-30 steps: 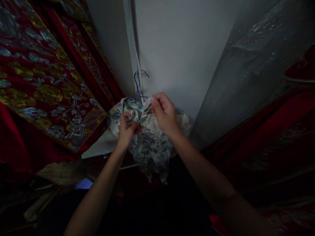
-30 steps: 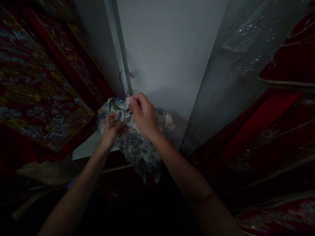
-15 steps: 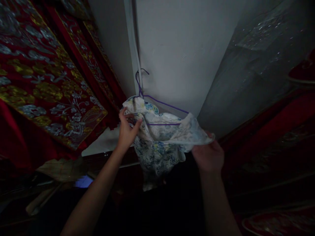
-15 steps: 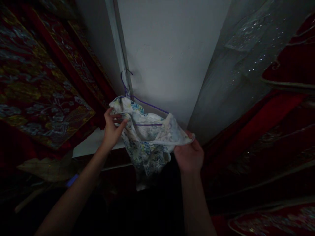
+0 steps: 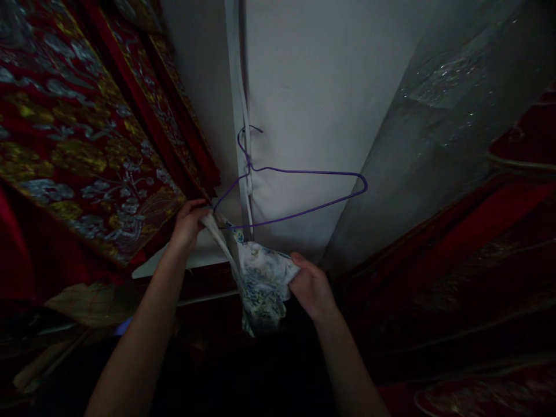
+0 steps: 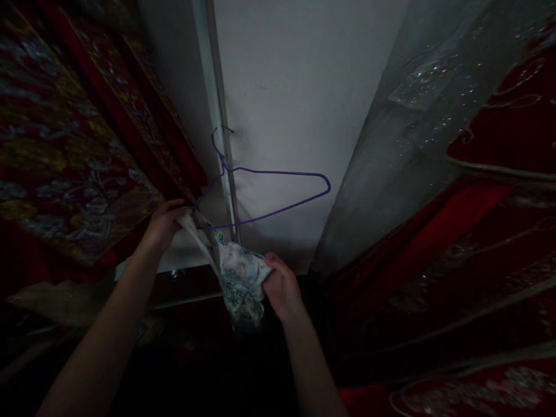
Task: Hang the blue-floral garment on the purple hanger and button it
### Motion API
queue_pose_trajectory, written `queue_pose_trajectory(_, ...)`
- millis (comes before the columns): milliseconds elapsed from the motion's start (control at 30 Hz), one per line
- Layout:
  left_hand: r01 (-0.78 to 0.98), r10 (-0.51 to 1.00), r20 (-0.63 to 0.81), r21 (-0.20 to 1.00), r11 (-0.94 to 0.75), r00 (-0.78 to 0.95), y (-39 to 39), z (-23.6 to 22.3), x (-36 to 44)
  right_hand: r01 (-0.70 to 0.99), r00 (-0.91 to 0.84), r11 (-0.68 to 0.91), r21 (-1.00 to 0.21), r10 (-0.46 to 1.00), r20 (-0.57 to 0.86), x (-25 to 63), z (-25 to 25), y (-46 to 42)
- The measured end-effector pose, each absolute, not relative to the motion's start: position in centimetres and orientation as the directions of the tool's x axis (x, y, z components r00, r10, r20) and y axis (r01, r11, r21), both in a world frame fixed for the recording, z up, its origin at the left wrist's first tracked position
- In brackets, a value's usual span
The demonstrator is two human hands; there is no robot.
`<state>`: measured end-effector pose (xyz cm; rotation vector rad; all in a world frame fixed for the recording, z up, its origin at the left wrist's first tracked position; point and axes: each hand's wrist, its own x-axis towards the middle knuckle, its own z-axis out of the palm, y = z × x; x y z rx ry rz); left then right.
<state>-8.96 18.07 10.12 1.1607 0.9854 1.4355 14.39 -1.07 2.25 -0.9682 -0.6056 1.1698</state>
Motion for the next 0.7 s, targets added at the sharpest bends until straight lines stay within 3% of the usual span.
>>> queue_pose_trajectory(100, -0.316, 0.999, 0.022, 0.948, -0.028, -0.024, 16.7, 10.1, -10.7, -0.162, 0.525, 0.12, -0.979, 0.851, 0.018, 14.1, -0.5, 0.3)
queue_pose_trajectory(200, -0.348, 1.0, -0.016, 0.937, 0.008, -0.02, 14.4, 10.8, -11.7, 0.014, 0.399, 0.101, -0.995, 0.911, 0.098, 11.7, -2.1, 1.2)
queue_pose_trajectory(300, -0.278, 0.997, 0.035, 0.961, -0.013, 0.075, 11.5, 12.1, -11.8, -0.115, 0.076, 0.013, -0.993, 0.997, 0.004, 8.2, -1.4, 2.0)
queue_pose_trajectory(400, 0.01, 0.959, 0.195, 0.98, -0.201, 0.207, 9.3, 13.0, -12.3, -0.281, -0.106, -0.01, -0.96, 0.994, 0.021, 5.2, 0.9, 3.1)
queue_pose_trajectory(467, 0.281, 0.911, 0.274, 0.889, -0.362, 0.308, 8.4, 13.4, -12.9, -0.343, -0.161, -0.007, -0.939, 0.986, 0.052, 4.0, 2.2, 4.1)
queue_pose_trajectory(533, 0.437, 0.863, 0.287, 0.769, -0.466, 0.415, 7.9, 13.5, -13.5, -0.351, -0.269, -0.09, -0.932, 0.963, 0.008, 3.4, 3.0, 4.8)
queue_pose_trajectory(700, 0.444, 0.824, 0.258, 0.741, -0.504, 0.504, 7.1, 13.7, -13.8, -0.297, -0.504, -0.34, -0.893, 0.849, -0.155, 3.1, 3.4, 4.9)
